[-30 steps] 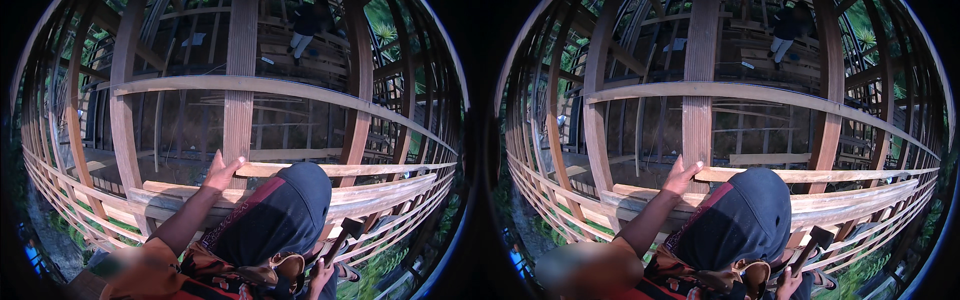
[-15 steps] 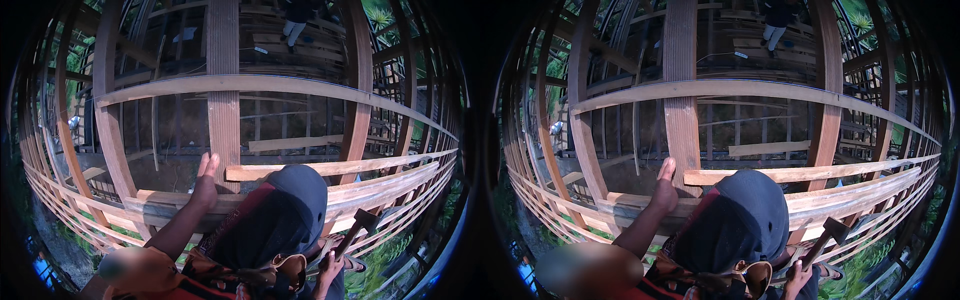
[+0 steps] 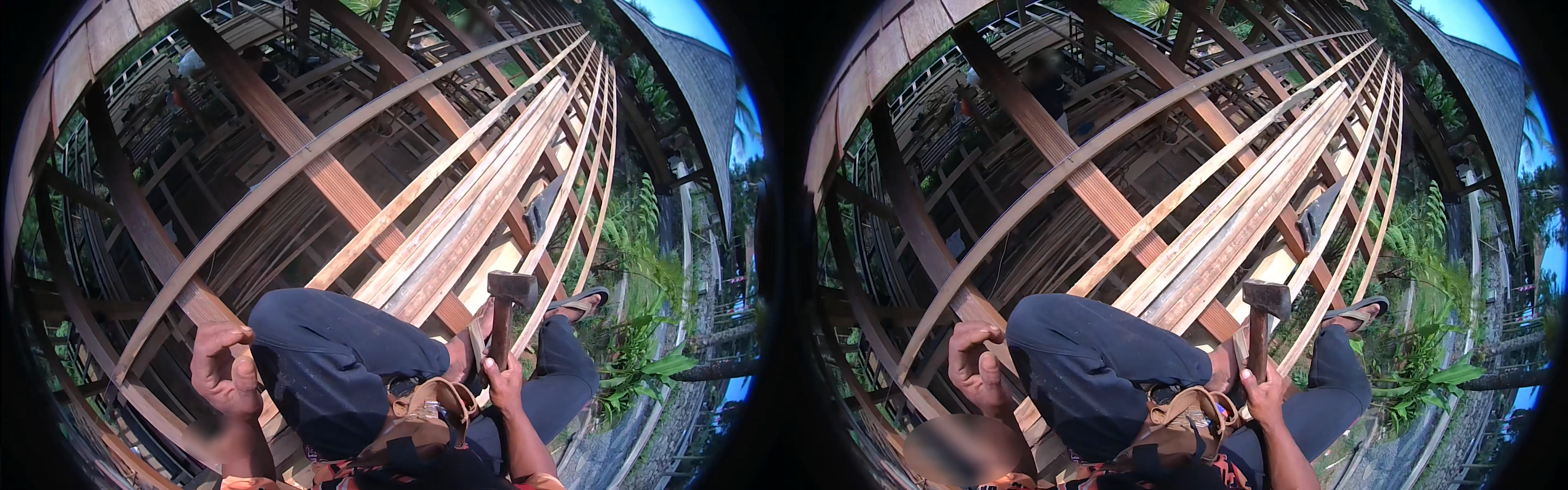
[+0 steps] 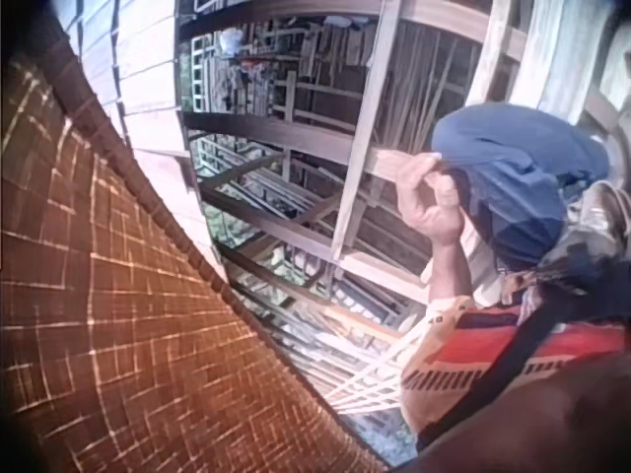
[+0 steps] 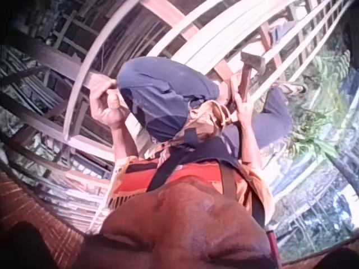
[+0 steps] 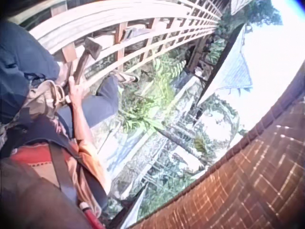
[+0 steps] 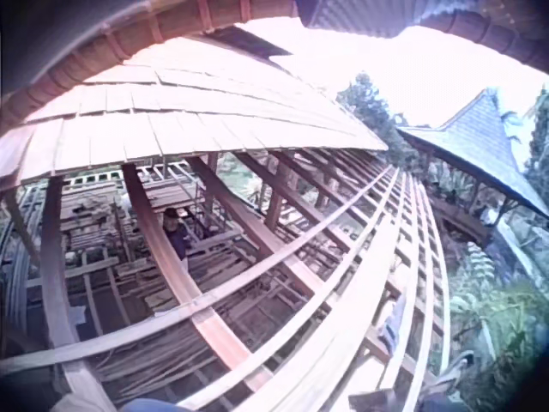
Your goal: The person constructs a wooden roof frame by positioning wooden slats and hammering nails to secure them while using an axe to adjust the pieces.
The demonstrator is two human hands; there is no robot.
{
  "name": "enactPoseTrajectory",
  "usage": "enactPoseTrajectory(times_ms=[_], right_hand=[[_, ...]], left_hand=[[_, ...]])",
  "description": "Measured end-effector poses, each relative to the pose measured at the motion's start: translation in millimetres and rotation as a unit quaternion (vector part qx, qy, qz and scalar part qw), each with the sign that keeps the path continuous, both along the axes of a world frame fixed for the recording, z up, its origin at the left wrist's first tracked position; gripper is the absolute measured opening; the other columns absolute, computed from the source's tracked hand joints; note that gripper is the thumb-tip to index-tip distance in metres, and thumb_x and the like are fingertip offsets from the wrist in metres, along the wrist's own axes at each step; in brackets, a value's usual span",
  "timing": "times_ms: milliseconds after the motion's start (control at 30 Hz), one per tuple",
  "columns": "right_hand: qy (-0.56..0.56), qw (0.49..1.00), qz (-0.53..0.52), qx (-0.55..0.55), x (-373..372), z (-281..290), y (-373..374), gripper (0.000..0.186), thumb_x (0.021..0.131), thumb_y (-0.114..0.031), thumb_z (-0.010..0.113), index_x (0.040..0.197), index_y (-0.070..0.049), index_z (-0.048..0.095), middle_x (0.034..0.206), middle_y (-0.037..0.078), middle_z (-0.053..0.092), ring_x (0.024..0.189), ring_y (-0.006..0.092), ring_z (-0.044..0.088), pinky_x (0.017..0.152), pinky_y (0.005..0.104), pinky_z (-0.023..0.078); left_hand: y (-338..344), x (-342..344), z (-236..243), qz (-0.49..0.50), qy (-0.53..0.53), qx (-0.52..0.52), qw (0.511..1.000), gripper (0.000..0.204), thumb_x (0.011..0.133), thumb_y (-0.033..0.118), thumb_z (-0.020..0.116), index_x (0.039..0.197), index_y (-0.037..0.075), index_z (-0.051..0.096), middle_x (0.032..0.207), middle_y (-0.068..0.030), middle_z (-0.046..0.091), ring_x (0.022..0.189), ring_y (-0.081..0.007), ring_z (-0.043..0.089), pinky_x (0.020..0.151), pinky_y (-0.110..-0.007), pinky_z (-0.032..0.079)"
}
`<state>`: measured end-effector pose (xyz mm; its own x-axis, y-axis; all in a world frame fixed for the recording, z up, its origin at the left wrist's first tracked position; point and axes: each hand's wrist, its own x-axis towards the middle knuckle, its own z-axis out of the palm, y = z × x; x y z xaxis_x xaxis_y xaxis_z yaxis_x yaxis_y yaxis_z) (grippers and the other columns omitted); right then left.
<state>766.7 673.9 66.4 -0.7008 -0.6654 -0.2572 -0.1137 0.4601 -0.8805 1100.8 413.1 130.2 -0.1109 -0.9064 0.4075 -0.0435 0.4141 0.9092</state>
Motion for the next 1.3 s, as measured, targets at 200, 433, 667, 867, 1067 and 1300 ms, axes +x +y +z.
enactPoseTrajectory(times_ms=[200, 433, 667, 867, 1067, 1300], right_hand=[[-0.031, 0.984, -0.041, -0.169, -8.7, 21.0, 4.5, 0.044, 0.093, -0.034, 0.071, 0.111, 0.003, 0.057, 0.081, 0.007, 0.063, 0.064, 0.0113, 0.058, 0.056, 0.0254, 0.048], [0.063, 0.997, 0.025, -0.038, -67.2, 90.0, 37.0, 0.030, 0.093, -0.021, 0.071, 0.106, 0.002, 0.056, 0.070, 0.002, 0.058, 0.057, 0.0074, 0.054, 0.051, 0.0253, 0.044], [-0.011, 0.993, -0.105, -0.050, -84.7, 65.5, 35.3, 0.034, 0.093, -0.022, 0.072, 0.110, 0.003, 0.056, 0.071, 0.003, 0.061, 0.059, 0.0065, 0.056, 0.054, 0.0267, 0.047], [-0.312, 0.906, -0.225, -0.177, -99.7, 80.8, 58.8, 0.044, 0.095, -0.022, 0.067, 0.126, -0.001, 0.044, 0.083, 0.004, 0.053, 0.061, 0.0088, 0.051, 0.052, 0.0255, 0.045], [-0.474, 0.757, -0.287, -0.347, -117.5, 76.6, 71.0, 0.035, 0.103, -0.019, 0.054, 0.129, 0.000, 0.043, 0.085, 0.004, 0.045, 0.059, 0.0055, 0.044, 0.049, 0.0228, 0.041], [-0.437, 0.851, -0.196, -0.218, -118.8, 71.2, 37.9, 0.040, 0.102, -0.020, 0.055, 0.133, -0.002, 0.039, 0.088, 0.006, 0.051, 0.061, 0.0088, 0.050, 0.050, 0.0256, 0.044]], left_hand=[[24.8, -109.6, 69.1, -0.645, -0.214, -0.023, 0.733, 0.028, 0.092, 0.024, 0.068, 0.105, 0.001, 0.059, 0.091, -0.0155, 0.064, 0.087, -0.0357, 0.064, 0.077, -0.044, 0.052], [-52.3, -220.3, 56.4, -0.640, -0.429, -0.008, 0.637, 0.027, 0.096, 0.023, 0.061, 0.101, -0.003, 0.066, 0.092, -0.0220, 0.068, 0.091, -0.0372, 0.067, 0.080, -0.046, 0.051], [-150.8, -243.4, 6.4, -0.422, -0.710, 0.073, 0.559, 0.041, 0.092, 0.031, 0.059, 0.076, -0.005, 0.070, 0.068, -0.0169, 0.069, 0.061, -0.0241, 0.068, 0.062, -0.038, 0.055], [-213.0, -167.6, -26.6, -0.376, -0.403, 0.323, 0.770, 0.047, 0.095, 0.040, 0.066, 0.062, 0.009, 0.053, 0.053, -0.0057, 0.058, 0.041, -0.0127, 0.055, 0.041, -0.024, 0.043], [-256.5, -85.0, -119.8, -0.258, -0.297, 0.489, 0.778, 0.028, 0.098, 0.031, 0.061, 0.084, 0.008, 0.058, 0.068, -0.0066, 0.063, 0.053, -0.0142, 0.060, 0.047, -0.026, 0.048], [-245.7, -143.3, -108.8, -0.306, -0.459, 0.363, 0.751, 0.040, 0.103, 0.039, 0.052, 0.117, 0.003, 0.063, 0.104, -0.0082, 0.070, 0.089, -0.0187, 0.067, 0.077, -0.035, 0.054]])
